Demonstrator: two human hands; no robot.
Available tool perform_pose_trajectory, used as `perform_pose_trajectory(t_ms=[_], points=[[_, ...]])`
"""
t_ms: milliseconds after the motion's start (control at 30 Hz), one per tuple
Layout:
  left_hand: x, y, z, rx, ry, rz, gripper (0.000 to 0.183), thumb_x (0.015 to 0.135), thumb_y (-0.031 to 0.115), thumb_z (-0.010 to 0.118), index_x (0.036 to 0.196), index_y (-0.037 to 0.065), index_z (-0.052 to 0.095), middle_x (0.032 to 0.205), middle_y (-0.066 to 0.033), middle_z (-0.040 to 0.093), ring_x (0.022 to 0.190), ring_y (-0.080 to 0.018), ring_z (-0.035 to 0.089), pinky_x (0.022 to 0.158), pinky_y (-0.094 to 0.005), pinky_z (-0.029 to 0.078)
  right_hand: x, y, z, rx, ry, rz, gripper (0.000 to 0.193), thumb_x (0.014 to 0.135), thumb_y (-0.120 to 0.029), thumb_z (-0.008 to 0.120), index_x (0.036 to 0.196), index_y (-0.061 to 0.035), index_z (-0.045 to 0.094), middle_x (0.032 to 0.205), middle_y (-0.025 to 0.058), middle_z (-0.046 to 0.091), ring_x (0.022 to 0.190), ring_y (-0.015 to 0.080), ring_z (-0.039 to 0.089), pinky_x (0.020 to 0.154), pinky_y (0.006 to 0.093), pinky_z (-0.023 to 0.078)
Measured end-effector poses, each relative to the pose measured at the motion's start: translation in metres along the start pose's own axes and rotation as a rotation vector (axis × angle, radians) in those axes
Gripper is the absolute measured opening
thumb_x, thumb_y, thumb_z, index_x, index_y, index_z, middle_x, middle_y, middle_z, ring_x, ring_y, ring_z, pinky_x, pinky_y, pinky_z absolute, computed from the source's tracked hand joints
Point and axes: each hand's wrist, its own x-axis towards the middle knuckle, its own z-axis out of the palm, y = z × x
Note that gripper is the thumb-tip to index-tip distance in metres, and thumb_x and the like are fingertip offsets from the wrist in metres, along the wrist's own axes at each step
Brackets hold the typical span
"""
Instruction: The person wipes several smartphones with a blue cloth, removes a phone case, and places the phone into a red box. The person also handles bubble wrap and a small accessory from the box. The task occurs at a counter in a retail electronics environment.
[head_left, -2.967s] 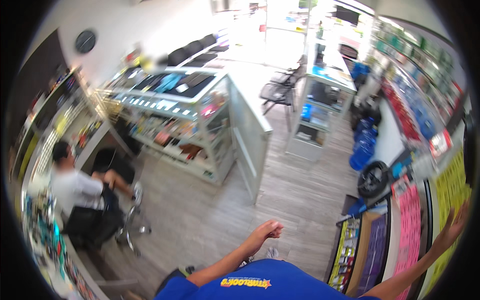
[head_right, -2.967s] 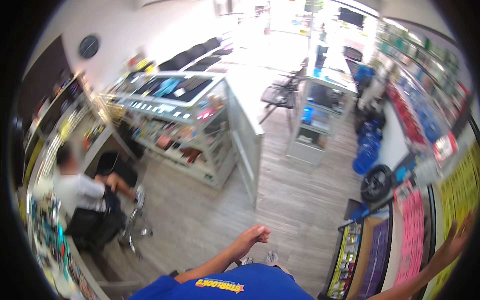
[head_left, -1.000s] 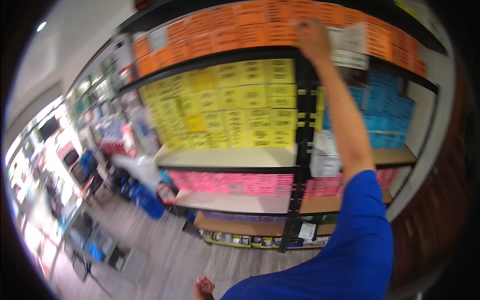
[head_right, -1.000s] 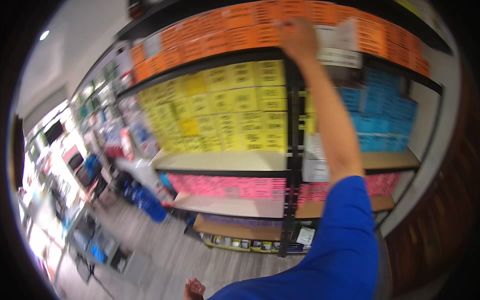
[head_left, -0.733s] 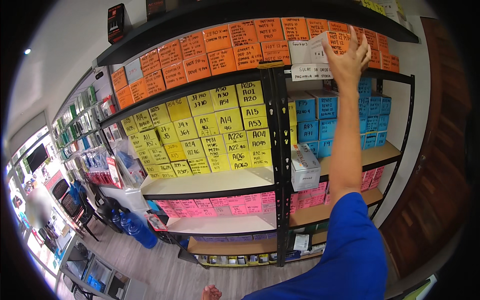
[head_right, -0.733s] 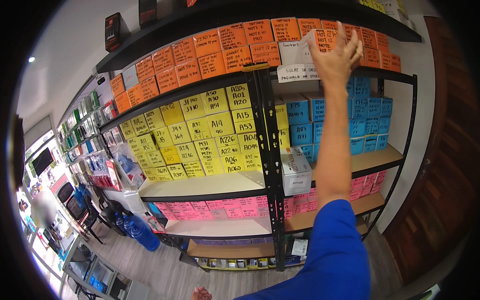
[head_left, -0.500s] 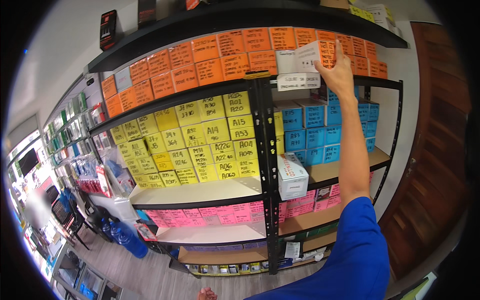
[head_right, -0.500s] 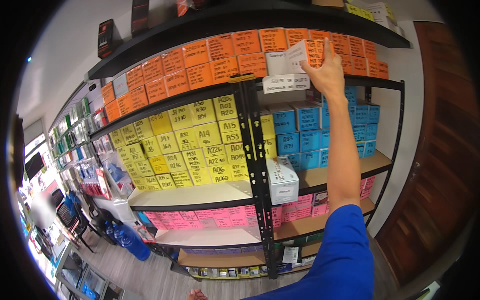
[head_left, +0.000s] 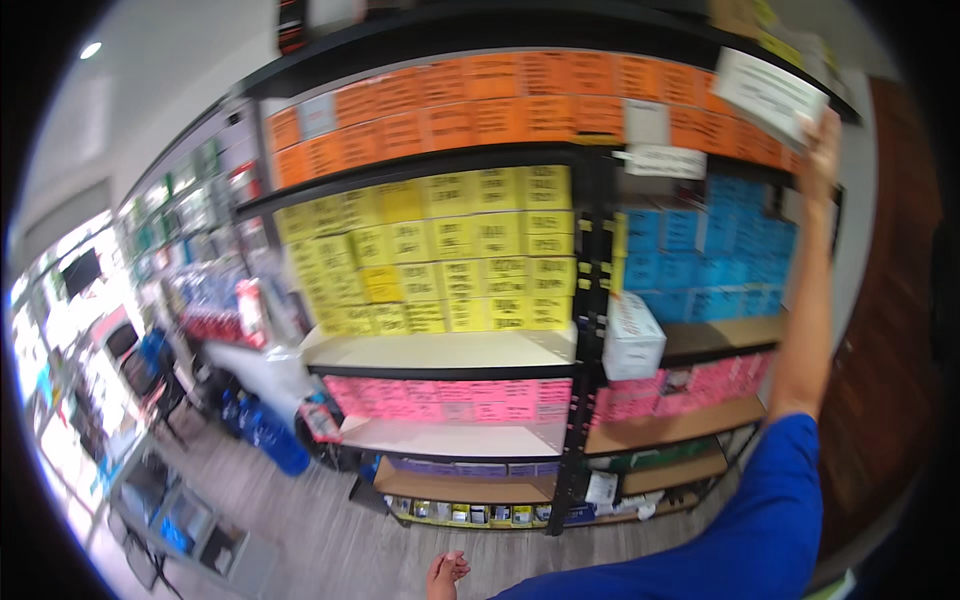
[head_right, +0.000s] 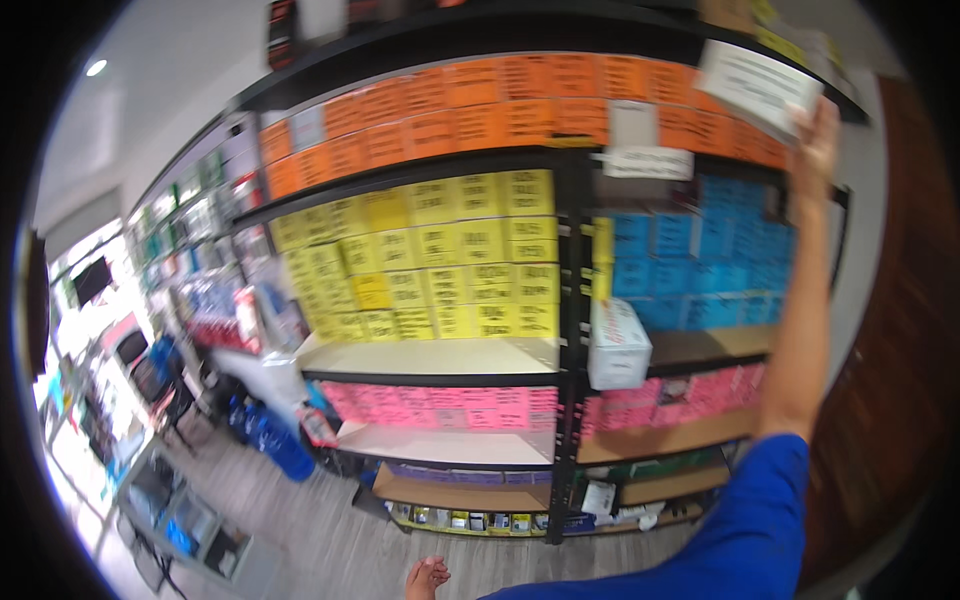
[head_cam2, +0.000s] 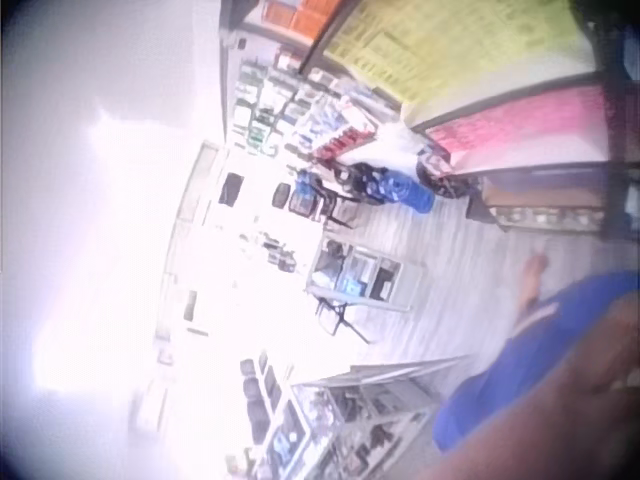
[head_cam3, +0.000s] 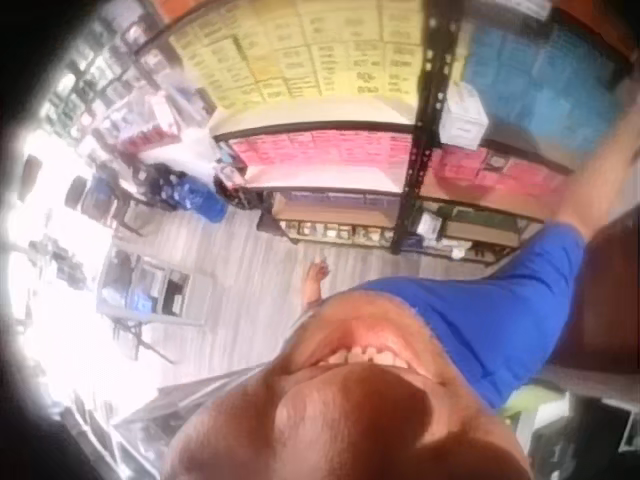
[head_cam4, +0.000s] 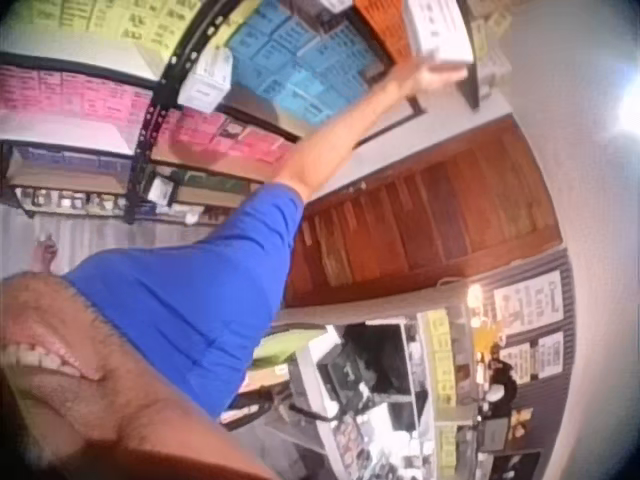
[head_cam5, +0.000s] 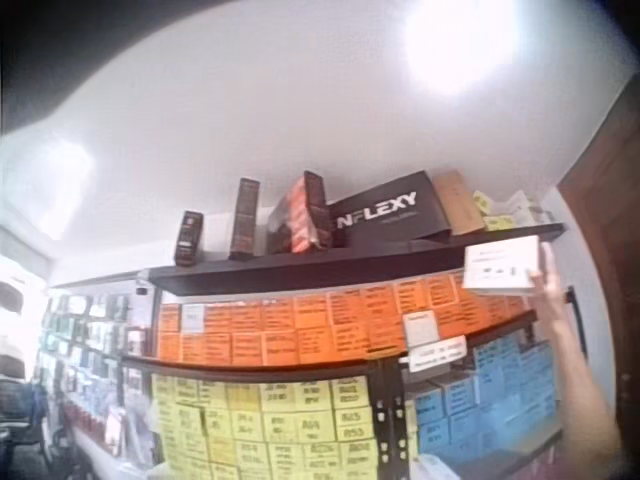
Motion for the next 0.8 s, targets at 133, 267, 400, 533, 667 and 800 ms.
perform_pose_trajectory(t_ms=[133, 267, 400, 533, 667, 800], points=[[-0.001, -0.018, 0.022, -0.033, 0.001, -0.034, 0.051, 0.107, 0.053, 0.063, 0.116, 0.004, 0.072, 0.091, -0.0044, 0.072, 0.089, -0.0142, 0.069, 0.082, -0.0327, 0.055, 0.083, 0.058, -0.116, -0.067, 0.221, -0.178, 0.083, 0.101, -0.052, 0.071, 0.16, -0.0005, 0.044, 0.153, 0.0181, 0.056, 0.14, 0.0289, 0.056, 0.118, 0.0404, 0.042], [0.007, -0.026, 0.055, 0.027, 0.003, -0.033, 0.052, 0.107, 0.054, 0.062, 0.116, 0.004, 0.072, 0.091, -0.0046, 0.072, 0.089, -0.0141, 0.069, 0.082, -0.0324, 0.055, 0.117, 0.088, -0.183, -0.214, 0.288, -0.268, 0.077, 0.098, -0.043, 0.08, 0.153, 0.0034, 0.051, 0.145, 0.0175, 0.064, 0.133, 0.0241, 0.062, 0.115, 0.0382, 0.046], [0.035, -0.05, 0.113, 0.141, -0.035, -0.042, 0.052, 0.107, 0.054, 0.062, 0.116, 0.003, 0.072, 0.091, -0.0049, 0.073, 0.089, -0.014, 0.069, 0.082, -0.0322, 0.055, 0.136, 0.144, -0.213, -0.472, 0.306, -0.361, 0.076, 0.091, -0.043, 0.088, 0.144, 0.002, 0.057, 0.143, 0.0198, 0.06, 0.131, 0.0283, 0.061, 0.112, 0.0424, 0.05], [0.071, -0.094, 0.222, 0.234, -0.121, -0.091, 0.053, 0.108, 0.054, 0.062, 0.116, 0.003, 0.072, 0.091, -0.0052, 0.073, 0.089, -0.0139, 0.07, 0.082, -0.0319, 0.055, 0.148, 0.182, -0.235, -0.772, 0.455, -0.351, 0.089, 0.085, -0.053, 0.088, 0.151, -0.0044, 0.052, 0.147, 0.0259, 0.053, 0.141, 0.0411, 0.05, 0.118, 0.052, 0.044], [0.092, -0.126, 0.333, 0.306, -0.248, -0.119, 0.053, 0.108, 0.054, 0.061, 0.116, 0.003, 0.072, 0.09, -0.0054, 0.073, 0.089, -0.0139, 0.07, 0.082, -0.0316, 0.055, 0.192, 0.229, -0.242, -0.691, 0.316, -0.302, 0.087, 0.086, -0.048, 0.087, 0.152, -0.0046, 0.052, 0.147, 0.0282, 0.056, 0.14, 0.0424, 0.053, 0.118, 0.051, 0.044], [0.094, -0.147, 0.401, 0.356, -0.293, -0.107, 0.053, 0.108, 0.054, 0.061, 0.116, 0.002, 0.072, 0.09, -0.0057, 0.074, 0.09, -0.0138, 0.07, 0.081, -0.0313, 0.055, 0.217, 0.304, -0.217, -0.682, 0.147, -0.181, 0.085, 0.089, -0.046, 0.083, 0.155, -0.0026, 0.049, 0.146, 0.028, 0.06, 0.139, 0.0438, 0.056, 0.117, 0.0516, 0.046]])
